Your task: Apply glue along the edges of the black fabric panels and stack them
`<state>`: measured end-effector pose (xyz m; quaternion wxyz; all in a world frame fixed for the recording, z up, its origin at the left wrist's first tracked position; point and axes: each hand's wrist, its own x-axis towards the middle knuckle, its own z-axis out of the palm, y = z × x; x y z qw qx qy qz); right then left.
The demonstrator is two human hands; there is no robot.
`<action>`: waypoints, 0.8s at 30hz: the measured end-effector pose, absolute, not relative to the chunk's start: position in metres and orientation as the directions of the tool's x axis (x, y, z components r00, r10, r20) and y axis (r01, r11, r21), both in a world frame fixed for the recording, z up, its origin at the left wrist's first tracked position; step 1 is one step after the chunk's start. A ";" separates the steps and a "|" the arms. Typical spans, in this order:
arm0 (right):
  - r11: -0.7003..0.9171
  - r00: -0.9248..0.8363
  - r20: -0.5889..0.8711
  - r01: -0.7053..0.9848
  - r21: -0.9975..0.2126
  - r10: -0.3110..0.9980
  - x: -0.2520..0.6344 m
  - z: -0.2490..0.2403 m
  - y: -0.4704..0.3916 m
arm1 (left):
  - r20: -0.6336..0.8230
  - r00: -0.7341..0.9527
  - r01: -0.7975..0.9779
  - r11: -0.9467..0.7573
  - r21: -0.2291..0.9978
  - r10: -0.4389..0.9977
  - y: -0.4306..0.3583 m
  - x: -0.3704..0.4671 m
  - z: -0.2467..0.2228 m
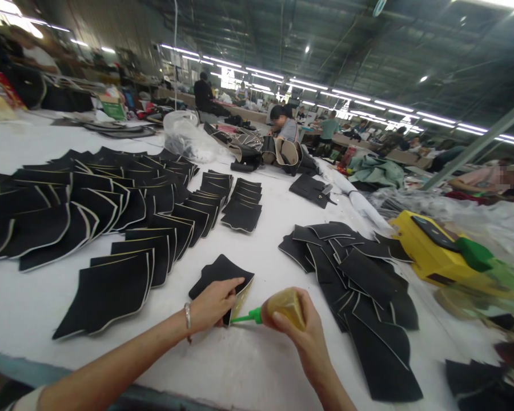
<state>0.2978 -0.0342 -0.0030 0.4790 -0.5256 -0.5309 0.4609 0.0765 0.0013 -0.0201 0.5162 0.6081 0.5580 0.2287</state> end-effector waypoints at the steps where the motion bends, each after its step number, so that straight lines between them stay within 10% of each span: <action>1: 0.023 0.029 0.026 0.093 -0.995 0.999 0.298 -0.004 -0.033 | -0.301 0.272 0.437 0.161 0.885 0.914 0.001 0.076 -0.020; 12: 0.002 0.141 0.019 0.122 -0.993 0.990 0.296 -0.013 -0.037 | -0.304 0.271 0.407 0.177 0.896 0.913 0.001 0.076 -0.016; 24: -0.224 0.174 -0.406 -0.614 -0.757 0.897 0.315 0.000 -0.027 | -0.343 0.270 0.393 0.222 0.892 0.900 0.005 0.075 -0.020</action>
